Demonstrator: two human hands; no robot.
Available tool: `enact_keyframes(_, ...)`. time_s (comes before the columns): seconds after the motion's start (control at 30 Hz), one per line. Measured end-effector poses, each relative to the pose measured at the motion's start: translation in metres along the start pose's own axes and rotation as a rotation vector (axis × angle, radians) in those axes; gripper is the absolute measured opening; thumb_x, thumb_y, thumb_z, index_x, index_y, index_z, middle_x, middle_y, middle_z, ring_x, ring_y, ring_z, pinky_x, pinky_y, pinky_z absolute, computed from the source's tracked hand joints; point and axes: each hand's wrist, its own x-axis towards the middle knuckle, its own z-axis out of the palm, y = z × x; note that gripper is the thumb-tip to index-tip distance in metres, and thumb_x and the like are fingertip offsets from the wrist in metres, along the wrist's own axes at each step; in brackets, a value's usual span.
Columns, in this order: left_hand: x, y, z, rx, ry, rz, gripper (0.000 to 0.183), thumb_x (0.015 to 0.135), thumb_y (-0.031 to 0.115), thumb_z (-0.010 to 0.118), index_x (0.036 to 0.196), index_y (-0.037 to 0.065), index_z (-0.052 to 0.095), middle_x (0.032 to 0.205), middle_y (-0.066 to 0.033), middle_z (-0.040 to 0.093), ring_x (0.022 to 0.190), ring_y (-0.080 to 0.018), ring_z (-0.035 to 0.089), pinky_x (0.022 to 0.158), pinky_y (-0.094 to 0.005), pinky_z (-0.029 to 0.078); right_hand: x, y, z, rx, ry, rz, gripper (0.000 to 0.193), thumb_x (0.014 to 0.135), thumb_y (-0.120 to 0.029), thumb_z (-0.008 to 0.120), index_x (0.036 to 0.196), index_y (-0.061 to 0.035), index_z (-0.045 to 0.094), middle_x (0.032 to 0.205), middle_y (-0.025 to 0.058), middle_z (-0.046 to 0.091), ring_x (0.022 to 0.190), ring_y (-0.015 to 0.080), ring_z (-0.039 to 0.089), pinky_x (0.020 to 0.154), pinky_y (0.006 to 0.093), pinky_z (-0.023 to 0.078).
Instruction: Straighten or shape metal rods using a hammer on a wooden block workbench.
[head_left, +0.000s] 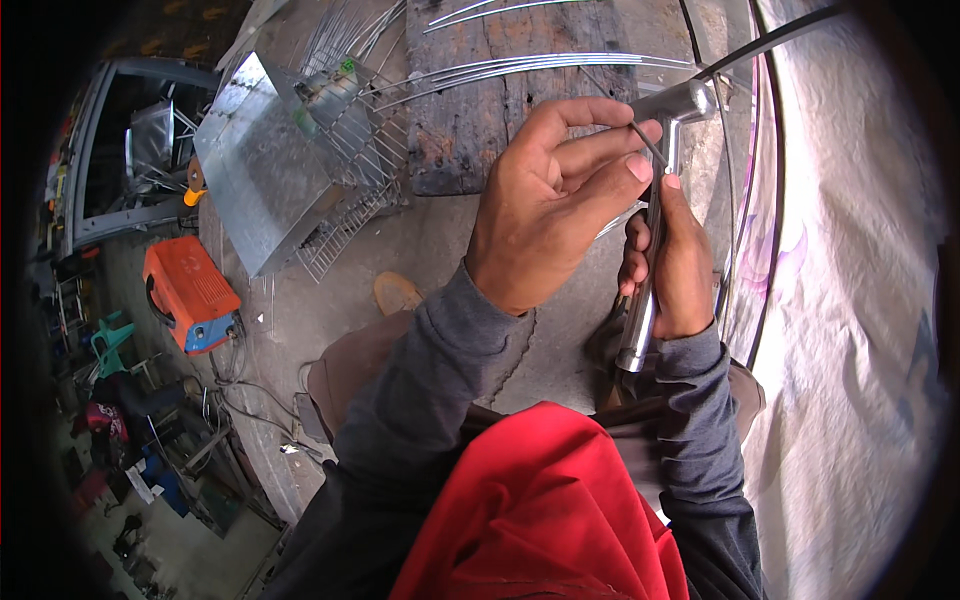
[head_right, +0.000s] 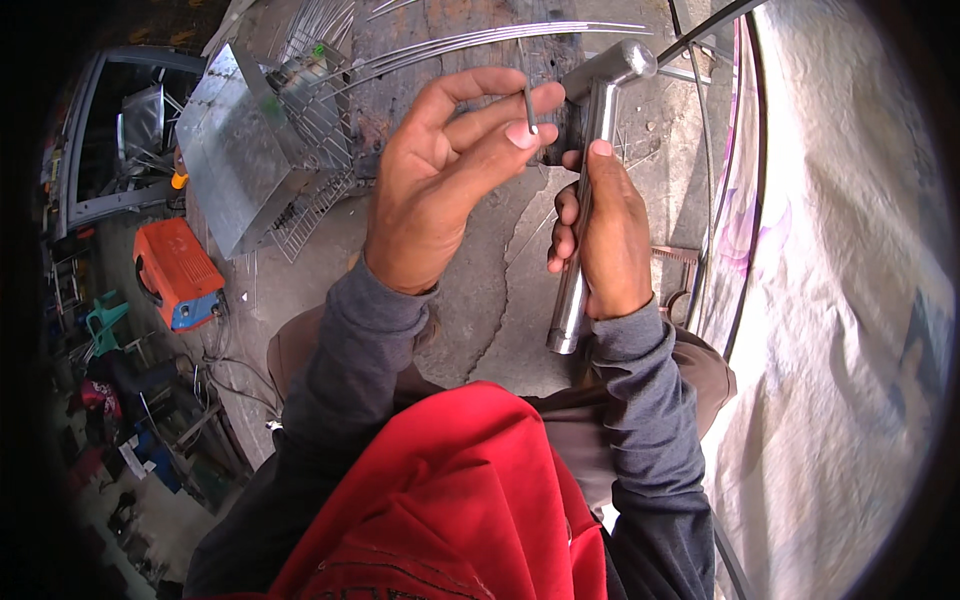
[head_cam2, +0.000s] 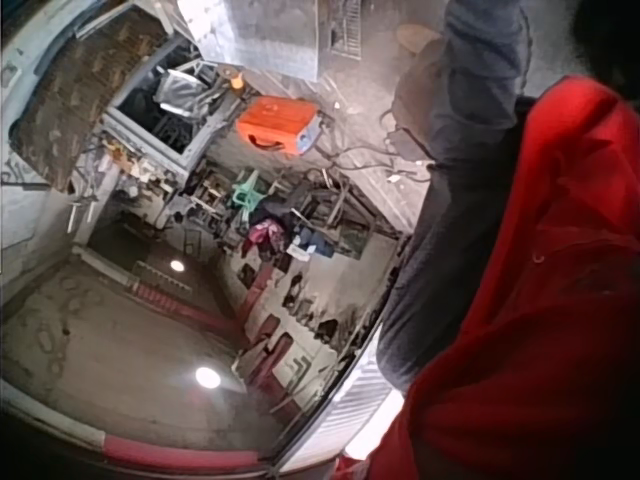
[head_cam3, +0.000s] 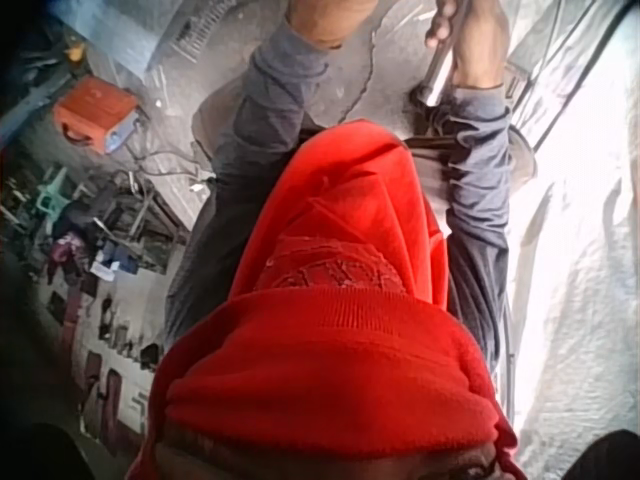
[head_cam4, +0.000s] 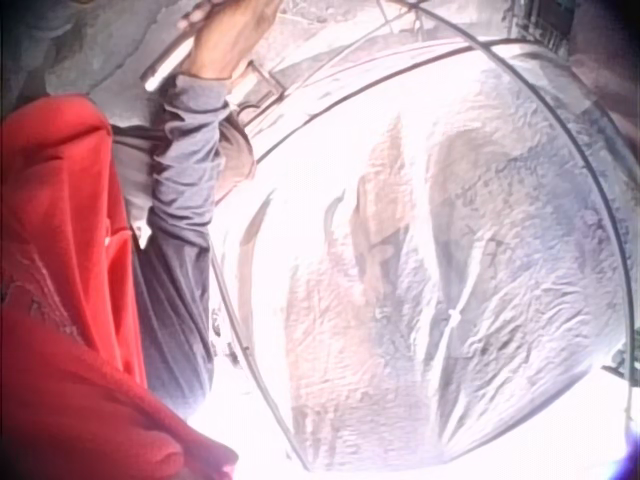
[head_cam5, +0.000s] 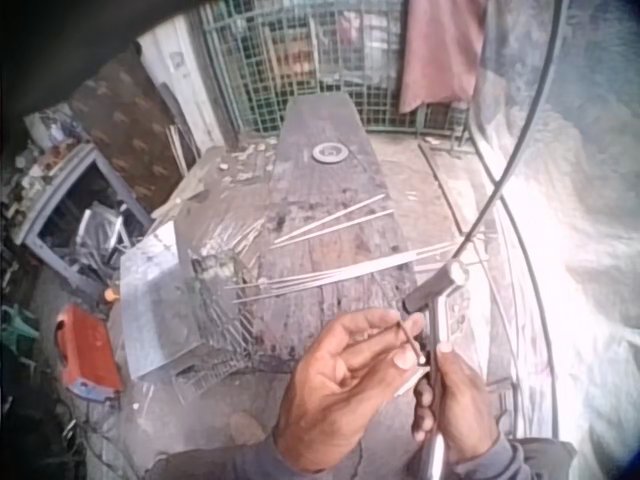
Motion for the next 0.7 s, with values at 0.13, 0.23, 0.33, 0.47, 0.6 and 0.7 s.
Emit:
enact_keyframes(0.13, 0.0016, 0.0018, 0.0003, -0.009, 0.009, 0.018, 0.041, 0.097, 0.009, 0.065, 0.133, 0.001, 0.047, 0.132, -0.0247, 0.063, 0.114, -0.0232, 0.066, 0.1, -0.0336, 0.051, 0.0004, 0.0014, -0.0015, -0.016, 0.002, -0.017, 0.056, 0.104, -0.056, 0.044, 0.117, -0.0028, 0.055, 0.068, -0.0012, 0.047, 0.046, 0.0069, 0.044, 0.038, 0.0235, 0.042)
enact_keyframes(0.23, 0.0034, 0.0019, 0.0014, -0.039, 0.028, 0.02, 0.04, 0.097, 0.006, 0.065, 0.131, 0.001, 0.046, 0.132, -0.0257, 0.063, 0.113, -0.0224, 0.066, 0.098, -0.0328, 0.052, 0.0, 0.0017, -0.0015, -0.02, -0.002, -0.028, 0.056, 0.104, -0.056, 0.043, 0.117, -0.003, 0.055, 0.068, -0.0012, 0.047, 0.046, 0.007, 0.044, 0.039, 0.0233, 0.042)
enact_keyframes(0.33, 0.0047, 0.0027, 0.0012, -0.052, 0.058, 0.042, 0.04, 0.096, 0.005, 0.066, 0.125, -0.002, 0.041, 0.126, -0.026, 0.065, 0.108, -0.0185, 0.067, 0.09, -0.0287, 0.056, 0.0001, 0.0024, 0.0005, -0.028, -0.008, -0.028, 0.055, 0.105, -0.055, 0.043, 0.117, -0.003, 0.055, 0.068, -0.0012, 0.046, 0.046, 0.0072, 0.044, 0.039, 0.0234, 0.042)
enact_keyframes(0.47, 0.0059, 0.0035, 0.0032, -0.053, 0.042, 0.015, 0.046, 0.095, 0.004, 0.067, 0.132, 0.0, 0.04, 0.128, -0.0259, 0.065, 0.109, -0.0203, 0.067, 0.096, -0.0312, 0.054, -0.0021, 0.0007, 0.0022, -0.041, 0.002, -0.039, 0.053, 0.105, -0.054, 0.044, 0.118, -0.0032, 0.055, 0.068, -0.0011, 0.046, 0.046, 0.0075, 0.044, 0.039, 0.0237, 0.042)
enact_keyframes(0.6, 0.0082, 0.0025, 0.0066, -0.085, 0.021, 0.019, 0.047, 0.095, 0.005, 0.068, 0.132, 0.001, 0.039, 0.123, -0.0248, 0.067, 0.106, -0.0192, 0.068, 0.095, -0.0302, 0.054, 0.0008, 0.0028, 0.0004, -0.036, 0.005, 0.02, 0.052, 0.105, -0.053, 0.044, 0.117, -0.0034, 0.055, 0.068, -0.001, 0.046, 0.046, 0.0075, 0.044, 0.039, 0.0238, 0.042)
enact_keyframes(0.7, 0.0099, 0.0031, 0.004, -0.046, 0.009, 0.06, 0.048, 0.095, 0.005, 0.068, 0.133, 0.002, 0.039, 0.123, -0.0249, 0.067, 0.105, -0.0194, 0.068, 0.094, -0.0302, 0.055, 0.0002, 0.0028, 0.0021, -0.04, 0.011, 0.022, 0.052, 0.105, -0.052, 0.043, 0.117, -0.0035, 0.055, 0.068, -0.0009, 0.047, 0.046, 0.0076, 0.044, 0.039, 0.0239, 0.042)
